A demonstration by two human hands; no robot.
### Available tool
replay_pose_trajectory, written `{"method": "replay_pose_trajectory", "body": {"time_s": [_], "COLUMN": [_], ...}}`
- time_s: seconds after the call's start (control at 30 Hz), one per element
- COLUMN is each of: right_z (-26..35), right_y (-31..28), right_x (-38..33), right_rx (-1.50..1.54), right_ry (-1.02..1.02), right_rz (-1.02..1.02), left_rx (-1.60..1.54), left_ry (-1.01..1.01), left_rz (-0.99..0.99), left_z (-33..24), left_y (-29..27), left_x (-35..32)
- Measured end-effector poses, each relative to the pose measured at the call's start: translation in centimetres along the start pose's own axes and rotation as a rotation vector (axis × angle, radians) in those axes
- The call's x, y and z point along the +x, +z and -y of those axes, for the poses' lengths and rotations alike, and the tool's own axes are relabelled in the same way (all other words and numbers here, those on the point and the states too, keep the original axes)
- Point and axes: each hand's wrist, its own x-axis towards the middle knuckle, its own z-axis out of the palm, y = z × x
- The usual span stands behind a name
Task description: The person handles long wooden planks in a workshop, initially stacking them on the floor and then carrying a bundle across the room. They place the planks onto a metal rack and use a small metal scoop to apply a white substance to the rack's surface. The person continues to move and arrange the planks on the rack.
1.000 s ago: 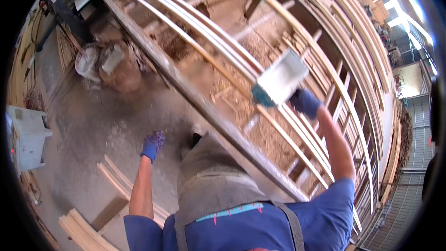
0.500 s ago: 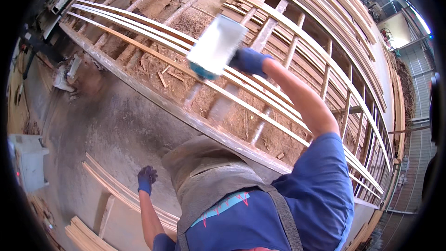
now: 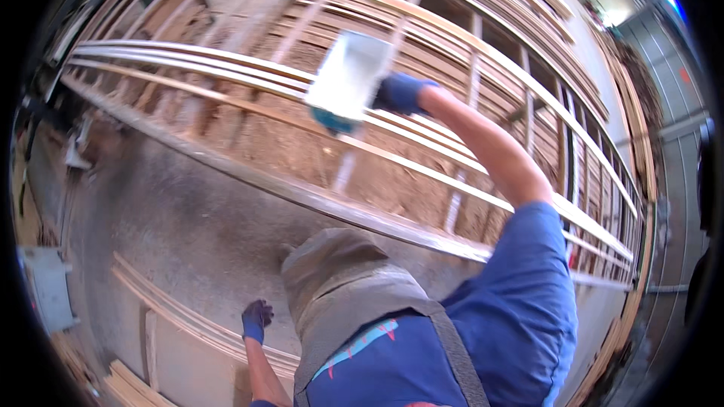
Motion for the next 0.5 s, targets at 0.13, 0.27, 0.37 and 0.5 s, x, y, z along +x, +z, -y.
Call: {"method": "replay_pose_trajectory", "body": {"time_s": [0.13, 0.27, 0.37, 0.5], "right_z": [-10.1, -27.7, -32.4, -50.3], "right_y": [1.9, 6.2, 6.7, 12.2], "right_x": [-9.5, -19.3, -33.1, -49.9], "right_rx": [0.057, -0.083, -0.063, 0.004], "right_ry": [0.096, -0.232, 0.059, -0.146], "right_rz": [-0.014, -0.167, 0.017, -0.222], "left_rx": [-0.327, -0.32, -0.249, -0.17], "left_ry": [-0.171, -0.181, 0.007, 0.285], "left_rz": [-0.158, -0.198, -0.104, -0.082], "left_z": [8.7, 13.5, 13.0, 11.6], "left_y": [11.8, 24.1, 33.4, 43.8], "left_x": [-11.8, -16.9, -22.4, -27.0]}}
